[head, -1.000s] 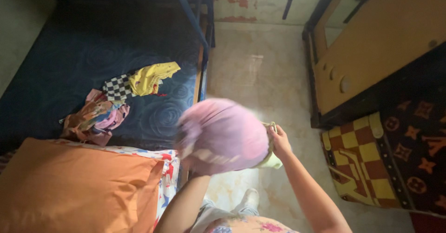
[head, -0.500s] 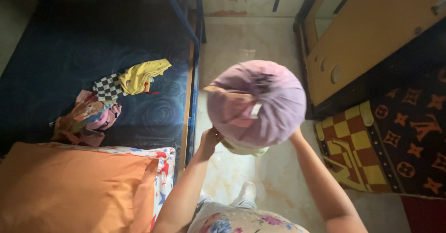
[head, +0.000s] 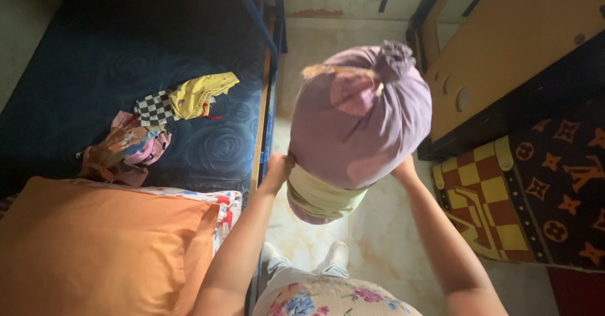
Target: The person puts a pillowcase over a long bolster pillow on a bed, smooths the fabric along its length, and ties the drawstring at the end to secure it.
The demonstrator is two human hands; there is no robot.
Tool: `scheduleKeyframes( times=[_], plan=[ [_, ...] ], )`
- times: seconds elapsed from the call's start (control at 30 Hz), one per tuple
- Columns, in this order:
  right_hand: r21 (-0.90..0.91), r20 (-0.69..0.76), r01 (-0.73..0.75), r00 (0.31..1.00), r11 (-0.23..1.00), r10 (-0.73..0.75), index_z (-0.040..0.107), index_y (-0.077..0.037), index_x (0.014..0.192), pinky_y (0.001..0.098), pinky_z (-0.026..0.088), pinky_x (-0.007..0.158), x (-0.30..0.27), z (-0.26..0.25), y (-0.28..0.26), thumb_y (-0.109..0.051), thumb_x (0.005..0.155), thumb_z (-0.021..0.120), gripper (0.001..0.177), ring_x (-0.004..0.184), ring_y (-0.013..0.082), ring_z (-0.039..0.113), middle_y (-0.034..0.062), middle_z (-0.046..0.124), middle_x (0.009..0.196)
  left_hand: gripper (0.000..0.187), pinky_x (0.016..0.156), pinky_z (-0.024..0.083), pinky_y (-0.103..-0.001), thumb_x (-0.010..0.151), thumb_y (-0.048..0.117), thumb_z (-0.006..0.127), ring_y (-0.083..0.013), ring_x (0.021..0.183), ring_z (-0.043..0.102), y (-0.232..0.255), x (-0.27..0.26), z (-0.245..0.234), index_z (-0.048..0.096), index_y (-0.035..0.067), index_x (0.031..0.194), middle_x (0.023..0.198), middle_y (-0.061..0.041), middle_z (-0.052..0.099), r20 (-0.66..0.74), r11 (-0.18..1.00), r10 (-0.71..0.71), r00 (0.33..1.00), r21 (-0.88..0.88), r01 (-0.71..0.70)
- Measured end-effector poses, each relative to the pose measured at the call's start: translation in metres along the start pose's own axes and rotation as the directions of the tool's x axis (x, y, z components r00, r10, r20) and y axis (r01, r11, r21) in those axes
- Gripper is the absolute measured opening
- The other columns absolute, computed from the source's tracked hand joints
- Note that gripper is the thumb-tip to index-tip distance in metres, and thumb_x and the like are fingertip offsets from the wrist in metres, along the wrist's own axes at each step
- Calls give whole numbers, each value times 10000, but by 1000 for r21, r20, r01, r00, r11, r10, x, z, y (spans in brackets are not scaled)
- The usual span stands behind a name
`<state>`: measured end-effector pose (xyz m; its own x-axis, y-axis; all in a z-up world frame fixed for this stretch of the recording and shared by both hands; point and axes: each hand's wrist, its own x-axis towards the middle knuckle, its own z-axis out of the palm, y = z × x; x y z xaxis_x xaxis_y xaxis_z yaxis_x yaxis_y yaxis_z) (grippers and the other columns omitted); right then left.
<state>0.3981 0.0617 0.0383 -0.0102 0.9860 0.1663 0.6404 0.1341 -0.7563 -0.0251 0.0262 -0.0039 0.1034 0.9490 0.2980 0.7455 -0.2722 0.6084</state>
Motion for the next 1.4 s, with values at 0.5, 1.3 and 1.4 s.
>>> scheduleKeyframes(
  times=[0.5,1.3,1.4],
  plan=[
    [618,-66,-94,983,780,171,491,28,1488,449,411,1114,-54,36,-11,-249,956,689,632,1370,341,491,228,525,1509,537,758,555,-390,1044,515,542,-329,907,742,-9,-14,-7,729,13,1013,984,-236,788,219,796,-450,866,-341,500],
    [-60,384,-1,923,998,24,631,-119,1397,373,456,1105,-31,57,-12,-408,884,716,596,1338,254,579,134,642,1432,513,802,526,-403,1016,369,592,-262,907,658,-6,-28,10,658,-81,1252,1057,-147,694,368,157,-615,697,-810,566],
    [73,379,-149,919,986,111,606,-101,1413,387,450,1107,-35,62,-10,-376,893,705,596,1338,258,571,134,628,1440,541,828,546,-379,999,319,605,-247,963,682,-4,-45,12,645,-96,1344,1129,-149,710,432,112,-621,654,-777,620]
  ],
)
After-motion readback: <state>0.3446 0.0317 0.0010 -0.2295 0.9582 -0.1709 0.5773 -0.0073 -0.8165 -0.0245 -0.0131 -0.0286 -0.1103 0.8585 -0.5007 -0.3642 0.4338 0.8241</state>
